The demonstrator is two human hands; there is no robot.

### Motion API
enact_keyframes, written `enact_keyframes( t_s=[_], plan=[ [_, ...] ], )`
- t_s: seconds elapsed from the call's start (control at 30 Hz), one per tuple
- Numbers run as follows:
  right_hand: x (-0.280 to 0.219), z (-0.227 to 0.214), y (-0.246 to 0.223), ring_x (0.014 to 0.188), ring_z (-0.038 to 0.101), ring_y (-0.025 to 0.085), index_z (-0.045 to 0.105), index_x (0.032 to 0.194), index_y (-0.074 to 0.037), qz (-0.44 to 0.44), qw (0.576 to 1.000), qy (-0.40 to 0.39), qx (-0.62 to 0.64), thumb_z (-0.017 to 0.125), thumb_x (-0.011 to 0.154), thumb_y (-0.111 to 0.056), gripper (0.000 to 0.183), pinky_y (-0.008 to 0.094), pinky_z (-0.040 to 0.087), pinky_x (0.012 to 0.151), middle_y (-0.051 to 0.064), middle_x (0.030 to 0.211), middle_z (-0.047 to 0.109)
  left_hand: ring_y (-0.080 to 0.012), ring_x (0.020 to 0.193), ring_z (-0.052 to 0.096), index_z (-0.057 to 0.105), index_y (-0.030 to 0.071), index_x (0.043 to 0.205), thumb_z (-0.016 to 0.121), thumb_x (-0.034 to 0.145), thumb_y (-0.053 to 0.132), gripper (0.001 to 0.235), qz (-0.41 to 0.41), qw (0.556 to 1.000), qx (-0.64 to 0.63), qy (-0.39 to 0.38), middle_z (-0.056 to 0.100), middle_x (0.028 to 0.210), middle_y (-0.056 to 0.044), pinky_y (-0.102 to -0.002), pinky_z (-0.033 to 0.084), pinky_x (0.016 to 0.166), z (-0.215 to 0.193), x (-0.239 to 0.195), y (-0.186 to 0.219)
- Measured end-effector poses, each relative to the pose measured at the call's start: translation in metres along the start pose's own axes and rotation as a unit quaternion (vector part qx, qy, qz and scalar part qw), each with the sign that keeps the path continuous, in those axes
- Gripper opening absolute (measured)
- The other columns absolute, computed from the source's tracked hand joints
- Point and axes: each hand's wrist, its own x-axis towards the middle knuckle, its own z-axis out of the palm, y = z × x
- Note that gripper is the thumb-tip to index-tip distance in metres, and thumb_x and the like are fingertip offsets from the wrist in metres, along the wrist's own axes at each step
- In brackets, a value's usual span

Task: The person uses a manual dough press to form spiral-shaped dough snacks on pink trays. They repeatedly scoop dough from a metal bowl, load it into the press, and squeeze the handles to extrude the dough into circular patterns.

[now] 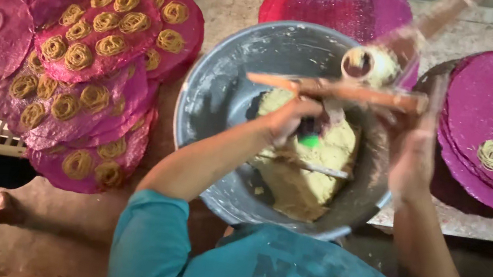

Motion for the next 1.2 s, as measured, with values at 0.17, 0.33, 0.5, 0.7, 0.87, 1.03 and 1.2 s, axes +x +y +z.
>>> enact_keyframes(
  t_s=[0.17, 0.33, 0.5, 0.7, 0.87, 1.03, 1.2],
  plan=[
    [-0.003, -0.048, -0.018, 0.113, 0.064, 0.028, 0.035, 0.162, -0.006, 0.028, 0.929, -0.011, 0.368, 0.056, 0.109, -0.054, 0.075, 0.038, 0.056, 0.094, 0.022, 0.138, 0.055, -0.0205, 0.090, 0.071, 0.068, 0.007, 0.121, 0.064, 0.082, 0.011, 0.039, -0.153, 0.977, -0.050, -0.138, 0.072, 0.105, -0.012, -0.032, 0.057, 0.078, 0.080, -0.012, -0.027],
    [-0.017, -0.140, -0.061, 0.100, 0.070, 0.031, 0.044, 0.149, -0.001, -0.059, 0.986, 0.052, 0.148, 0.060, 0.110, -0.047, 0.062, 0.037, 0.058, 0.079, 0.022, 0.146, 0.055, -0.0172, 0.113, 0.067, 0.064, 0.008, 0.125, 0.072, 0.086, 0.007, 0.040, -0.103, 0.985, 0.012, -0.141, 0.070, 0.121, -0.005, -0.033, 0.057, 0.101, 0.147, 0.038, -0.036],
    [-0.025, -0.223, -0.117, 0.119, 0.066, 0.051, 0.054, 0.123, -0.010, -0.187, 0.949, -0.114, -0.228, 0.062, 0.104, -0.021, 0.023, 0.051, 0.060, 0.089, 0.019, 0.118, 0.062, -0.0197, 0.100, 0.069, 0.068, 0.008, 0.118, 0.077, 0.086, 0.013, 0.034, 0.056, 0.835, 0.541, -0.082, 0.073, 0.107, -0.009, -0.034, 0.057, 0.089, 0.227, 0.068, -0.037],
    [-0.031, -0.278, -0.124, 0.130, 0.063, 0.046, 0.050, 0.136, -0.006, -0.283, 0.848, -0.174, -0.413, 0.065, 0.101, -0.016, 0.040, 0.051, 0.055, 0.112, 0.025, 0.141, 0.059, -0.0245, 0.108, 0.071, 0.066, 0.009, 0.120, 0.071, 0.083, 0.022, 0.039, 0.107, 0.863, 0.481, -0.112, 0.071, 0.112, -0.009, -0.037, 0.056, 0.090, 0.298, 0.120, -0.067],
    [-0.044, -0.356, -0.119, 0.152, 0.042, 0.035, 0.024, 0.159, -0.006, 0.027, 0.960, -0.155, -0.231, 0.064, 0.096, -0.033, 0.080, 0.049, 0.036, 0.124, 0.019, 0.163, 0.038, -0.0294, 0.117, 0.066, 0.071, 0.012, 0.124, 0.068, 0.096, 0.019, 0.029, 0.222, 0.726, 0.618, -0.205, 0.072, 0.124, -0.013, -0.041, 0.050, 0.100, 0.318, 0.202, -0.081],
    [-0.080, -0.448, -0.088, 0.148, 0.039, 0.028, 0.022, 0.161, -0.002, 0.353, 0.914, -0.198, 0.036, 0.077, 0.078, -0.058, 0.114, 0.042, 0.031, 0.119, 0.017, 0.159, 0.039, -0.0257, 0.119, 0.067, 0.065, 0.007, 0.128, 0.073, 0.085, 0.016, 0.045, 0.046, 0.866, 0.459, -0.195, 0.072, 0.125, -0.012, -0.037, 0.053, 0.104, 0.317, 0.235, -0.093],
    [-0.140, -0.468, -0.065, 0.120, 0.057, 0.030, 0.033, 0.151, 0.002, 0.361, 0.928, -0.095, 0.022, 0.085, 0.066, -0.044, 0.110, 0.044, 0.043, 0.104, 0.019, 0.128, 0.057, -0.0322, 0.145, 0.046, 0.048, 0.005, 0.148, 0.084, 0.082, 0.027, 0.078, 0.118, 0.946, 0.293, -0.069, 0.048, 0.153, -0.020, -0.048, 0.038, 0.122, 0.223, 0.294, -0.096]
  ],
)
